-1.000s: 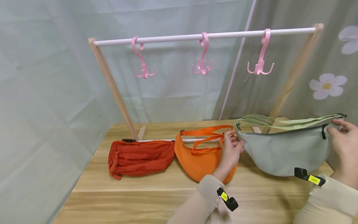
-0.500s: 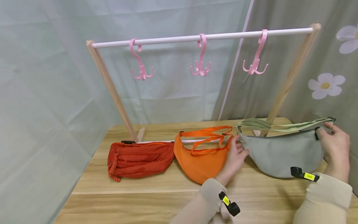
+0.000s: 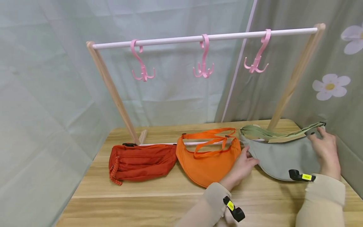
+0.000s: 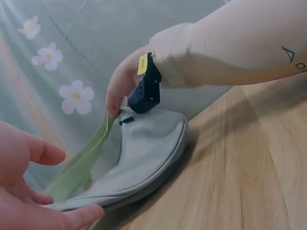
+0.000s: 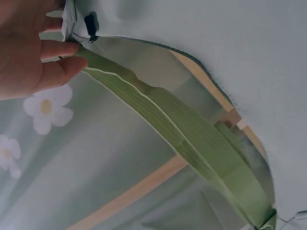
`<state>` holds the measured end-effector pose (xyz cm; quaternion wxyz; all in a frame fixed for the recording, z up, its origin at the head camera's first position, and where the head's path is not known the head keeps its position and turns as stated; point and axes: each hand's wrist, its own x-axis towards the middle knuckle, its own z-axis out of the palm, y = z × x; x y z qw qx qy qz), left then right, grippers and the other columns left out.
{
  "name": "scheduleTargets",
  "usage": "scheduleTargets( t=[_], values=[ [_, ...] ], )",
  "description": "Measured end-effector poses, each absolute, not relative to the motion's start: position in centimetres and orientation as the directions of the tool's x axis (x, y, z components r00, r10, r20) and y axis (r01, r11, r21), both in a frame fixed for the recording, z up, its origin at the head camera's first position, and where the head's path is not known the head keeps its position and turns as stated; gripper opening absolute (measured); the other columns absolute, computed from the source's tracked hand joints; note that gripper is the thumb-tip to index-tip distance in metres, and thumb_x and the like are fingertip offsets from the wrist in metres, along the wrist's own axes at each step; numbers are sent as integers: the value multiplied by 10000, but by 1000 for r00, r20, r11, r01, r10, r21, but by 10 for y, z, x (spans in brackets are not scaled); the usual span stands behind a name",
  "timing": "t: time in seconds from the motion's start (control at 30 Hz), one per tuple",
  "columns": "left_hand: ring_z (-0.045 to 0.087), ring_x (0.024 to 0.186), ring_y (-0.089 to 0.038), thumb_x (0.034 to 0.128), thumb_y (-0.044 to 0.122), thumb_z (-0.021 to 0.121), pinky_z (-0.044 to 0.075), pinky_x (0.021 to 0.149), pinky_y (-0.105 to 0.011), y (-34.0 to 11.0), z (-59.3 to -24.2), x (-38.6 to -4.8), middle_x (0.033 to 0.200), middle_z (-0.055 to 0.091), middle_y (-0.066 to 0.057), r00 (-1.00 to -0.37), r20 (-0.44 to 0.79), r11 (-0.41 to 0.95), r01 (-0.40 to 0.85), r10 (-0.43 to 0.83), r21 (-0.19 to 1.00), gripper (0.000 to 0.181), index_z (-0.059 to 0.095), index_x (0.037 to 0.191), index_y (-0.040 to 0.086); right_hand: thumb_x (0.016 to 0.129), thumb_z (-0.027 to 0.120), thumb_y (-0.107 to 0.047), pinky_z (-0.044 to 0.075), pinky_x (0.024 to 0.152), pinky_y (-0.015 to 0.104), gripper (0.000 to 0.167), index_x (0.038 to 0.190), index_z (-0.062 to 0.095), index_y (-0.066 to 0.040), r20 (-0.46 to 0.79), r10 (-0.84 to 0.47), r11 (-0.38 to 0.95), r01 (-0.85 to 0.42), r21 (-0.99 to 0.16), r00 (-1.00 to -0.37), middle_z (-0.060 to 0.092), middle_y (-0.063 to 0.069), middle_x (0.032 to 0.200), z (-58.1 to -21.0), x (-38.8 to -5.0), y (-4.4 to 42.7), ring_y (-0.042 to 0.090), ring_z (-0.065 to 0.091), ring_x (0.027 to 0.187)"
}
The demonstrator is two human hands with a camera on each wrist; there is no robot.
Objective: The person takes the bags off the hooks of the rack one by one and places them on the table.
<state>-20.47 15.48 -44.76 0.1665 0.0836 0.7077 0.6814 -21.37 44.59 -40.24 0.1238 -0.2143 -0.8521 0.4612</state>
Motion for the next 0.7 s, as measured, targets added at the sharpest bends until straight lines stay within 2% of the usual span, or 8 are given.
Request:
scheduleTargets(
  t=[0.33,0.63,0.7],
  values=[
    [613,1269,-196,953,159,716,510,1032,-364,157,-447,-202,1470,566,-110,-915,-161,138,-117,370,983,697,415,1582,154,1065,388,-209,24,1230,639,683,1599,70,74,-4,394,516,225,-827,-919,-112,470,1583,-420,-223,451,598,-74,1496],
    [594,1298,-169,967,162,709,500,1031,-326,155,-445,-205,1486,563,-62,-901,-142,166,-80,409,983,664,442,1574,182,1071,373,-214,75,1202,698,668,1595,83,81,-66,345,535,254,-806,-936,-97,471,1575,-426,-226,456,637,-49,1476],
    [625,1176,-125,973,164,704,504,977,-290,153,-443,-205,1367,625,-37,-891,-140,176,-69,431,982,656,442,1574,174,1071,367,-219,90,1195,706,671,1597,77,79,-67,333,543,250,-801,-940,-80,463,1581,-425,-226,455,639,-33,1476]
  ],
)
